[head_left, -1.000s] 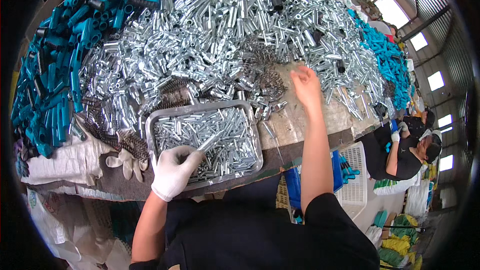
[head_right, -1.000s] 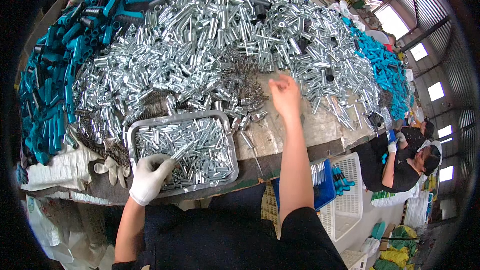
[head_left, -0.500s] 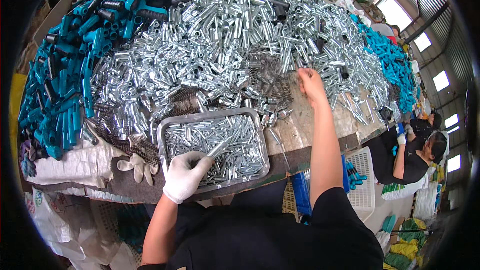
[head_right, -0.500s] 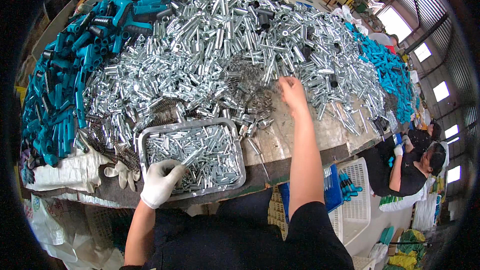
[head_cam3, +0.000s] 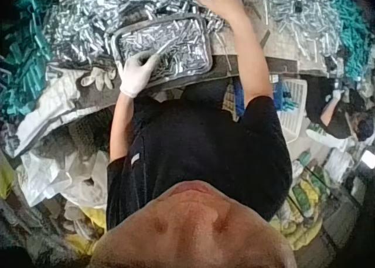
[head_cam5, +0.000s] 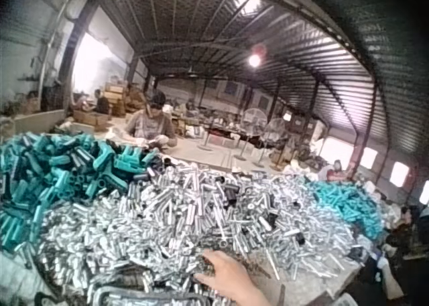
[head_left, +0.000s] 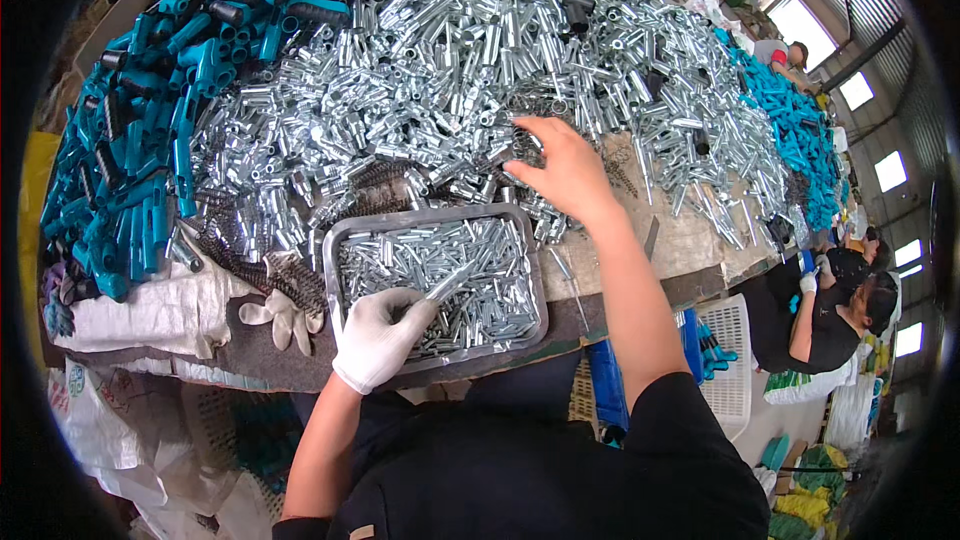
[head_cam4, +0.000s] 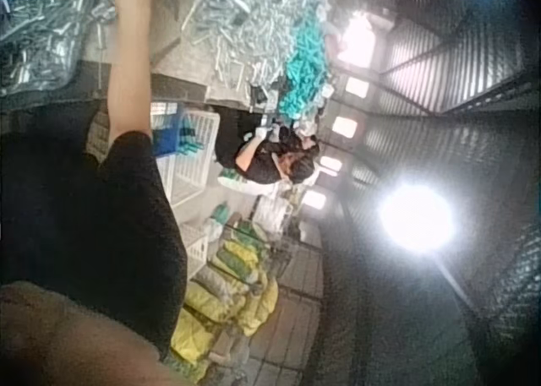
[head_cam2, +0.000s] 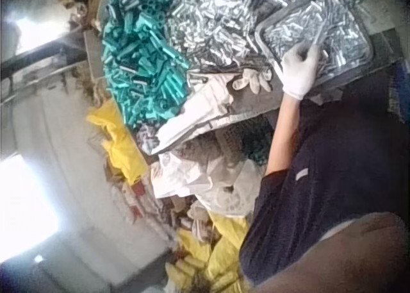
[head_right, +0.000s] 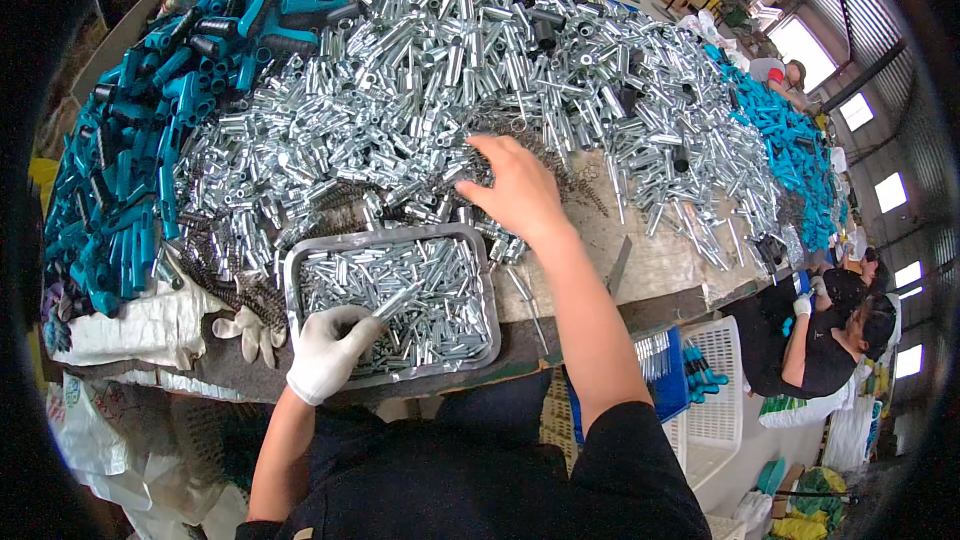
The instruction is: The person assembles tools by inserting metal pins into cylinders, attaching plastic handles, and placing the assembled tools into a plastic basket.
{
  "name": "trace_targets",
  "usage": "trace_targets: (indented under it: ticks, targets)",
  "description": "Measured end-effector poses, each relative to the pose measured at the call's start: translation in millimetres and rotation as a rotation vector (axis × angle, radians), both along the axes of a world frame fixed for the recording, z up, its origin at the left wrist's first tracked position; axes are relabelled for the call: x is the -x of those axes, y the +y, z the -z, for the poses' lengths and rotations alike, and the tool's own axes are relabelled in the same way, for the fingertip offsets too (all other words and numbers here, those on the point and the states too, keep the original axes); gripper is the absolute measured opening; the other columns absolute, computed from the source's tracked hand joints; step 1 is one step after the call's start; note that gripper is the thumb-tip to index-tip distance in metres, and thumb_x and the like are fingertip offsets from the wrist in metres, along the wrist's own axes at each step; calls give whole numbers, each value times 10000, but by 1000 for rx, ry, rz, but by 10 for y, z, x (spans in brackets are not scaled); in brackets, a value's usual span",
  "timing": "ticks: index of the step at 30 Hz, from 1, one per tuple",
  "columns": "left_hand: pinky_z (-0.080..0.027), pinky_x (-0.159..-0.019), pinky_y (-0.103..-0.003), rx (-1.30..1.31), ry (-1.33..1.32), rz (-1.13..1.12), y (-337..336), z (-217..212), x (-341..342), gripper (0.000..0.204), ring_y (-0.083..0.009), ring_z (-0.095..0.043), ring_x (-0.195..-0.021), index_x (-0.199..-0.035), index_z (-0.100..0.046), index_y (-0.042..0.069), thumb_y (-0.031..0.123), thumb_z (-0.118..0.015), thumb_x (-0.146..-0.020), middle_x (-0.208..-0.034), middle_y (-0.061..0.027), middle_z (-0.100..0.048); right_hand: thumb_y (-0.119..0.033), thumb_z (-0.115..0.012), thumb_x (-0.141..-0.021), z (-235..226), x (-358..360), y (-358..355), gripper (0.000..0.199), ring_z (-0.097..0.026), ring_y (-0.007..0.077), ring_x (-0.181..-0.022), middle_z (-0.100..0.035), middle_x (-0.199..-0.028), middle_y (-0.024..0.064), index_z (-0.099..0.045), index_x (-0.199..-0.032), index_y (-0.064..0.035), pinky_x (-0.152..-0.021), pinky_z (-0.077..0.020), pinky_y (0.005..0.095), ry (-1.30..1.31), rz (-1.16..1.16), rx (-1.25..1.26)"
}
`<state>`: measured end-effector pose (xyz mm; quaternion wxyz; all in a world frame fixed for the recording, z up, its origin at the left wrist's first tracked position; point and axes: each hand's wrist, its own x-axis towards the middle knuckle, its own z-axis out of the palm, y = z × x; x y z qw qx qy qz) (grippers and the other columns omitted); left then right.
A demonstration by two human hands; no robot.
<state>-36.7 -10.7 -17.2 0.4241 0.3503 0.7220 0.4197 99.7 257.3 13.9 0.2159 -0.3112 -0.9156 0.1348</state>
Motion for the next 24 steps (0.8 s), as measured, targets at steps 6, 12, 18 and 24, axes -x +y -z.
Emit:
trace_targets:
  ticks: [6, 12, 18, 24]
  targets:
    - [-491, -655, -309, -37, 22, -20, -25, 45, -9, 317, -160, -633, -662, -920, -712, -7, 291, -635, -844, -712, -117, -673, -193, -599, -904, -169, 43, 166, 238, -655, 306, -901, -681, -949, 186, -633, -1085, -42, -742, -527, 400, 206, 258, 12]
    - [-493, -660, -311, -8, 47, 7, -27, 43, -12, 314, -169, -639, -667, -917, -714, 0, 294, -634, -842, -718, -122, -674, -86, -628, -898, -223, -213, 360, 225, -637, 145, -915, -671, -1027, 84, -609, -1097, 16, -749, -533, 281, 697, -4, 737]
    - [-495, -672, -315, -15, 46, 15, -25, 35, -8, 306, -170, -643, -684, -934, -714, 2, 284, -635, -843, -737, -123, -681, -77, -638, -852, -71, -420, 450, 217, -643, 249, -916, -667, -1060, 133, -637, -1062, -24, -795, -520, 348, 72, 352, 178]
    - [-492, -664, -316, -16, 73, 19, -20, 46, 6, 321, -168, -638, -671, -934, -714, 4, 299, -623, -848, -722, -119, -676, -143, -686, -787, 137, -192, 2, 433, -630, 314, -991, -675, -997, 125, -575, -1203, -98, -840, -491, 406, -245, -33, -178]
